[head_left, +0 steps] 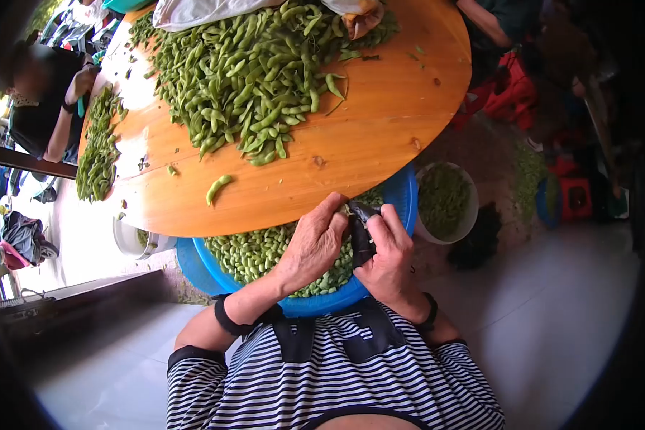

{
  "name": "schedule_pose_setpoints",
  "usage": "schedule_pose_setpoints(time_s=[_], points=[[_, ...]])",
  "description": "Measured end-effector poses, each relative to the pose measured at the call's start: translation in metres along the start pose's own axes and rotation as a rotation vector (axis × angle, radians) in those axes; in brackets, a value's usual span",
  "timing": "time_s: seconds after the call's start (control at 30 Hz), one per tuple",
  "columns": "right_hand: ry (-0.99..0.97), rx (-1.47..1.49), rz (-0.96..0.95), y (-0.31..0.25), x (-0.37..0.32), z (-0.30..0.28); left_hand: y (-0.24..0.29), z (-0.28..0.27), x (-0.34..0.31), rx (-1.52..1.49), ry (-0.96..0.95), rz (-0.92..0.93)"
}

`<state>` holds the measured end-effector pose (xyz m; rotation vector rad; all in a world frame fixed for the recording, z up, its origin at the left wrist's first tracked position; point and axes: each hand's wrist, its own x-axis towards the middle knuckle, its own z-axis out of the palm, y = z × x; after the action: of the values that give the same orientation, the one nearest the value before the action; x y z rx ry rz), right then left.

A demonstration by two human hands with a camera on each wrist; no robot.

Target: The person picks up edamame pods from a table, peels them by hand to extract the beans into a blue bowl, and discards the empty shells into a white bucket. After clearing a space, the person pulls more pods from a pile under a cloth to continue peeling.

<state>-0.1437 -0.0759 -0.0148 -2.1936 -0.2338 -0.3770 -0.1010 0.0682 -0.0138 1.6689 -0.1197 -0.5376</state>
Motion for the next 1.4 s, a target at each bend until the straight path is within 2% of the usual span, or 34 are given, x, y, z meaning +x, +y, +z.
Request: schedule_pose_setpoints(time_s=[0.07, 0.1, 0.17, 0.23, 0.3, 0.47, 0.6, 0.67, 0.7, 0.73, 0.8, 0.87, 0.93, 1.0, 1.07, 1.13, 1.27, 1.3, 1.37, 1.4], points=[[0.023, -0.013, -0.026, 0.002, 0.000, 0.000, 0.001, 0.002, 0.002, -0.178, -0.047, -0.143], [0.026, -0.013, -0.014, 0.002, -0.001, 0.000, 0.001, 0.005, 0.001, -0.178, -0.048, -0.144], [0.032, -0.013, -0.003, 0.007, 0.001, -0.002, -0.001, 0.010, -0.002, -0.481, -0.049, -0.191], [0.009, 0.087, 0.045, 0.015, 0.005, -0.006, 0.000, 0.007, -0.001, -0.511, -0.091, -0.197], [-0.002, 0.063, 0.037, 0.010, 0.004, -0.008, 0.000, 0.005, 0.000, -0.542, -0.132, -0.202], [-0.025, 0.064, -0.004, 0.007, 0.004, -0.007, -0.011, 0.000, 0.002, -0.824, -0.135, -0.263], [-0.033, 0.212, 0.036, 0.019, 0.010, -0.013, -0.014, 0.004, 0.001, -0.815, -0.108, -0.278], [-0.090, 0.256, 0.099, 0.022, 0.010, -0.021, -0.014, -0.001, 0.001, -0.688, -0.180, -0.221], [-0.115, 0.273, 0.129, 0.022, 0.012, -0.030, -0.020, -0.007, 0.001, -0.563, -0.291, -0.117], [-0.061, 0.265, 0.064, 0.029, 0.012, -0.038, -0.024, -0.012, -0.001, -0.430, -0.380, -0.037], [0.020, 0.302, 0.276, 0.043, 0.007, -0.064, 0.006, -0.027, 0.000, 0.125, -0.594, 0.003], [0.076, -0.070, 0.257, 0.059, 0.013, -0.098, 0.022, -0.037, 0.004, 0.222, -0.599, 0.035], [0.102, -0.517, 0.284, 0.088, 0.006, -0.120, 0.032, -0.050, 0.019, 0.496, -0.252, 0.431], [0.122, -0.528, 0.372, 0.098, 0.000, -0.130, 0.039, -0.067, 0.048, 1.002, 0.078, 0.642], [0.091, -0.465, 0.441, 0.096, -0.001, -0.133, 0.038, -0.082, 0.079, 1.136, 0.317, 0.718], [0.063, -0.416, 0.522, 0.090, -0.001, -0.127, 0.037, -0.091, 0.101, 1.214, 0.322, 0.681], [0.099, -0.419, 0.385, 0.087, 0.000, -0.112, 0.030, -0.091, 0.116, 1.358, 0.308, 0.658], [0.115, -0.337, 0.388, 0.079, 0.005, -0.107, 0.032, -0.088, 0.113, 1.358, 0.302, 0.663], [0.095, -0.262, 0.353, 0.068, 0.013, -0.099, 0.038, -0.081, 0.102, 1.127, 0.237, 0.649], [0.070, -0.184, 0.315, 0.065, 0.016, -0.095, 0.041, -0.078, 0.098, 1.125, 0.233, 0.650]])
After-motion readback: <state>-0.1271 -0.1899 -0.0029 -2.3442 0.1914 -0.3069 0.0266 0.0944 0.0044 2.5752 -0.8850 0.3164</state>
